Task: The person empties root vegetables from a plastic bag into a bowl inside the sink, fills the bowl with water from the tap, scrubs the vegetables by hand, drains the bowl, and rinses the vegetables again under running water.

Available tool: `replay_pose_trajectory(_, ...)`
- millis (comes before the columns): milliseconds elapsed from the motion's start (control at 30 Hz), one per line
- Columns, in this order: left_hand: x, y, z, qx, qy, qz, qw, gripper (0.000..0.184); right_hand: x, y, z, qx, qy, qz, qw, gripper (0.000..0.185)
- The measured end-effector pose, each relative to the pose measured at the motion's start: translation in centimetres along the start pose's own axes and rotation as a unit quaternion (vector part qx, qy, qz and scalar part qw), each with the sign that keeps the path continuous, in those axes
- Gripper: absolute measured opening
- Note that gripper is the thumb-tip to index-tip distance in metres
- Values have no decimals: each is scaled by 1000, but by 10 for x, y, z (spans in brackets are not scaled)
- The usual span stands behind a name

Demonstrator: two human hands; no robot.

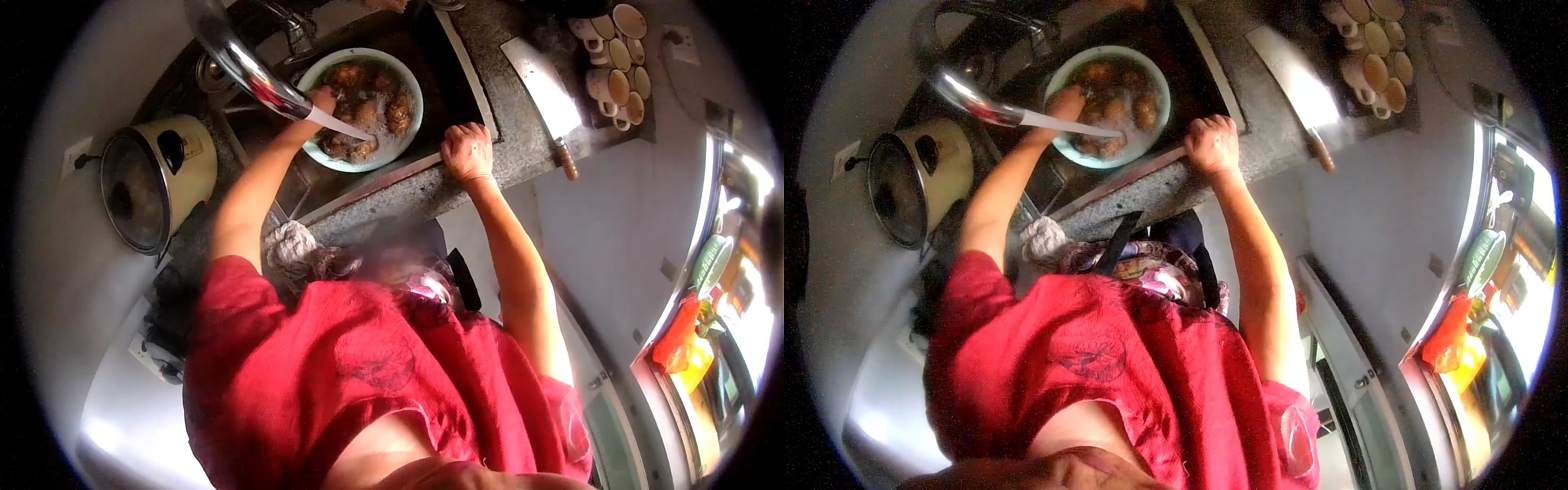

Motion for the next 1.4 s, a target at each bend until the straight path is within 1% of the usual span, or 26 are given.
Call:
replay_pose_trajectory(33, -1, -4, -5, 2, 2, 1, 1000, 32, 1, -1, -1, -3, 8, -1, 1000, 14)
replay_pose_trajectory(67, -3, -14, -10, 25, -54, -18, 998, 32, 0, -1, -1, 5, 6, -1, 1000, 14)
replay_pose_trajectory(133, -15, -67, 65, -94, 40, 78, 992, 36, 0, -4, -4, 0, 10, -2, 1000, 14)
replay_pose_trajectory(167, -13, -69, 57, -97, 42, 76, 991, 36, -1, -5, -5, -4, 14, -2, 1000, 13)
replay_pose_trajectory(233, 1, -64, 10, -151, 47, 183, 970, 40, -1, -4, -4, -21, -21, 10, 1000, 13)
replay_pose_trajectory(300, 0, -56, -27, -72, -98, 88, 989, 36, -2, -5, -2, -20, -4, -1, 1000, 12)
replay_pose_trajectory(333, -15, -49, -14, -398, -67, 190, 895, 35, -1, -3, -2, -17, 0, -3, 1000, 12)
replay_pose_trajectory(367, -27, -47, 1, -673, -34, 268, 688, 35, 1, -1, -1, -13, 1, -2, 1000, 11)
replay_pose_trajectory(433, -12, -37, 20, -607, -23, 271, 747, 38, 4, -2, 0, -4, 4, -5, 1000, 11)
replay_pose_trajectory(500, -19, -29, 58, -453, 57, 157, 876, 45, 0, -1, 0, 2, -11, -8, 1000, 11)
replay_pose_trajectory(567, -38, -7, 47, -362, 105, 102, 921, 56, -1, -4, -3, 4, -2, -2, 1000, 13)
replay_pose_trajectory(600, -46, 23, 11, -543, 109, 149, 819, 58, 0, -3, -1, 6, 1, -5, 1000, 13)
replay_pose_trajectory(667, -58, 39, 2, -697, 106, 190, 683, 60, 1, 0, -1, 12, 3, -7, 1000, 13)
replay_pose_trajectory(733, -75, 15, 38, -835, 94, 323, 436, 63, -1, -4, -4, 8, -11, -4, 1000, 12)
replay_pose_trajectory(767, -81, -10, 69, -834, 95, 324, 436, 63, -1, -5, -4, 8, -10, -5, 1000, 12)
replay_pose_trajectory(800, -88, -36, 108, -800, 40, 376, 467, 65, -1, -3, -3, 4, -7, -3, 1000, 12)
replay_pose_trajectory(900, -74, -26, 58, -784, -16, 428, 449, 74, 1, -1, -1, 0, 1, 2, 1000, 12)
replay_pose_trajectory(933, -65, -24, 30, -677, 38, 358, 642, 65, 1, -1, -1, 0, 7, 2, 1000, 12)
replay_pose_trajectory(1000, -70, -38, 1, -474, -33, 216, 853, 63, 0, -1, 0, 0, -1, 7, 1000, 12)
replay_pose_trajectory(1033, -78, -45, -4, -340, -93, 140, 925, 63, 1, 0, -1, -1, -11, 13, 1000, 13)
replay_pose_trajectory(1067, -83, -52, -9, -237, -144, 89, 957, 64, 2, 1, -1, 0, -11, 14, 1000, 13)
replay_pose_trajectory(1100, -80, -53, -17, -214, -142, 85, 963, 60, 2, 0, -1, 3, -12, 12, 1000, 13)
replay_pose_trajectory(1167, -63, -36, -77, -275, 102, 145, 945, 59, -2, 3, -1, 9, -9, 11, 1000, 13)
replay_pose_trajectory(1233, -53, -28, -112, -301, 123, 124, 937, 52, 1, 0, -4, -11, -12, 16, 1000, 13)
replay_pose_trajectory(1333, -51, -42, -94, -374, 146, 33, 915, 48, -3, 2, -5, -16, -20, 14, 1000, 12)
replay_pose_trajectory(1400, -68, -56, -25, -433, 230, 158, 857, 58, 0, -1, -2, -18, -19, 19, 999, 12)
Point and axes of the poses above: each hand's wrist, its own x-axis towards the middle knuckle, its own z-axis out of the back of the hand, y = z × x, the point moved 3 cm from there along x, towards the middle knuckle, and after that the axes turned 15 degrees about -y, right-handed, at the moved point
